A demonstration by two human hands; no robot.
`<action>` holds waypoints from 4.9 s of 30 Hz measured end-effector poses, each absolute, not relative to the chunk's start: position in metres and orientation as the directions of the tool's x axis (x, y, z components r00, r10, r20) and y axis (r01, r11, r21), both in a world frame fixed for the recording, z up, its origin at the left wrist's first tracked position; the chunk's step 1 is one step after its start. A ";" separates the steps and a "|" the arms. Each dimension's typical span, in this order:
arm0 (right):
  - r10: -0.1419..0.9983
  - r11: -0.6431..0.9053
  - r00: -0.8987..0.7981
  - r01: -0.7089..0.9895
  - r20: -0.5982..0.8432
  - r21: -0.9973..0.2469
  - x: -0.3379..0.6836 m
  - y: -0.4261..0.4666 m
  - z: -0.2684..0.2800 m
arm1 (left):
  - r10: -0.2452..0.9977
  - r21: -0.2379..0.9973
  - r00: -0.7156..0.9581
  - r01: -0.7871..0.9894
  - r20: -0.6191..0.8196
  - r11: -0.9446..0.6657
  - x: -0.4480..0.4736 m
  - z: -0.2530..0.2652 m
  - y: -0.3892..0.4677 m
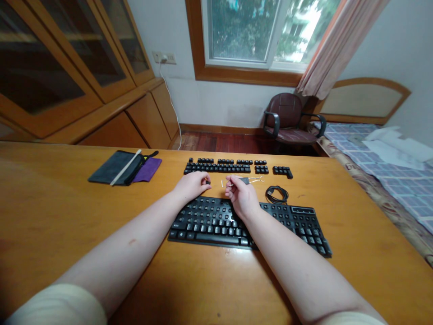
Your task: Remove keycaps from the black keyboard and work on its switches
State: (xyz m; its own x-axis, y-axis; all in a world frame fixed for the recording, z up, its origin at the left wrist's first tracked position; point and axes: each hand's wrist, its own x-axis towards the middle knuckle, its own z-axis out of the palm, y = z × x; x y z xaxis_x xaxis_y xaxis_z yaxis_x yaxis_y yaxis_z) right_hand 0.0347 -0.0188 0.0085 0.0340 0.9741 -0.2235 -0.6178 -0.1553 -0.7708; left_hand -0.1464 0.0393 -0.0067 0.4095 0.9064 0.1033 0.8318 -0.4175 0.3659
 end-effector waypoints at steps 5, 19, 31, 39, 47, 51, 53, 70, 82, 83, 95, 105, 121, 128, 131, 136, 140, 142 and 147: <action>0.970 -0.168 0.040 -0.610 -0.241 -0.774 0.034 -0.020 0.010 | 0.889 0.373 0.440 0.810 0.125 -0.453 -0.145 -0.005 0.036; 0.965 -0.182 0.043 -0.601 -0.259 -0.778 0.033 -0.020 0.012 | 0.892 0.305 0.426 0.838 0.150 -0.452 -0.144 -0.004 0.036; 0.971 -0.173 0.032 -0.592 -0.237 -0.787 0.033 -0.020 0.009 | 0.850 0.296 0.453 0.801 0.269 -0.520 -0.150 0.016 0.048; 0.979 -0.142 0.036 -0.583 -0.199 -0.800 0.035 -0.018 0.006 | 0.762 0.237 0.590 0.727 0.266 -0.645 -0.149 0.002 0.049; 0.979 -0.140 0.043 -0.576 -0.201 -0.805 0.034 -0.019 0.008 | 0.825 0.361 0.486 0.743 0.287 -0.564 -0.156 -0.007 0.059; 0.977 -0.154 0.036 -0.569 -0.212 -0.808 0.033 -0.020 0.009 | 0.824 0.340 0.489 0.752 0.285 -0.564 -0.161 -0.003 0.059; 0.977 -0.156 0.033 -0.569 -0.212 -0.807 0.033 -0.020 0.009 | 0.813 0.301 0.526 0.756 0.252 -0.582 -0.160 -0.002 0.058; 0.979 -0.143 0.038 -0.565 -0.199 -0.812 0.034 -0.019 0.004 | 0.807 0.210 0.535 0.784 0.250 -0.584 -0.154 -0.004 0.054; 0.978 -0.139 0.053 -0.559 -0.203 -0.817 0.034 -0.018 0.006 | 0.842 0.305 0.418 0.798 0.341 -0.519 -0.153 -0.017 0.063; 0.978 -0.139 0.053 -0.559 -0.203 -0.817 0.035 -0.018 0.006 | 0.844 0.309 0.406 0.800 0.350 -0.514 -0.154 -0.018 0.064; 0.979 -0.136 0.053 -0.551 -0.197 -0.823 0.035 -0.018 0.006 | 0.873 0.358 0.341 0.812 0.349 -0.460 -0.156 -0.018 0.065; 0.979 -0.139 0.051 -0.543 -0.197 -0.828 0.033 -0.019 0.007 | 0.905 0.393 0.310 0.824 0.290 -0.408 -0.155 -0.020 0.068; 0.980 -0.135 0.051 -0.537 -0.193 -0.833 0.034 -0.019 0.007 | 0.896 0.385 0.310 0.821 0.319 -0.422 -0.156 -0.020 0.068; 0.977 -0.166 0.024 -0.541 -0.212 -0.825 0.034 -0.020 0.007 | 0.890 0.387 0.299 0.819 0.343 -0.424 -0.157 -0.011 0.062; 0.974 -0.178 0.014 -0.560 -0.224 -0.809 0.034 -0.020 0.008 | 0.895 0.410 0.248 0.821 0.371 -0.397 -0.160 -0.008 0.061; 0.984 -0.130 0.032 -0.552 -0.176 -0.823 0.031 -0.023 0.009 | 0.910 0.441 0.242 0.813 0.337 -0.380 -0.158 0.001 0.057; 0.997 -0.070 0.009 -0.368 -0.079 -0.927 0.026 -0.030 0.015 | 0.862 0.393 0.469 0.767 0.194 -0.506 -0.140 0.009 0.038; 0.999 -0.038 -0.005 -0.227 -0.038 -0.973 0.027 -0.034 0.022 | 0.809 0.346 0.568 0.736 0.150 -0.581 -0.131 0.010 0.027; 0.965 0.066 -0.262 0.192 0.014 -0.979 0.040 -0.041 0.042 | 0.728 0.350 0.679 0.661 0.099 -0.664 -0.123 0.001 0.017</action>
State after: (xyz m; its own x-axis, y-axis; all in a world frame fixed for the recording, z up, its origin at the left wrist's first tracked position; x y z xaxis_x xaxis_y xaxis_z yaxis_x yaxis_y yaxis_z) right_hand 0.0399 -0.0407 0.0424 -0.2616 0.9651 0.0141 0.1923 0.0664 -0.9791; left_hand -0.1231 0.0174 0.0010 0.6787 0.7277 0.0993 0.6607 -0.6640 0.3502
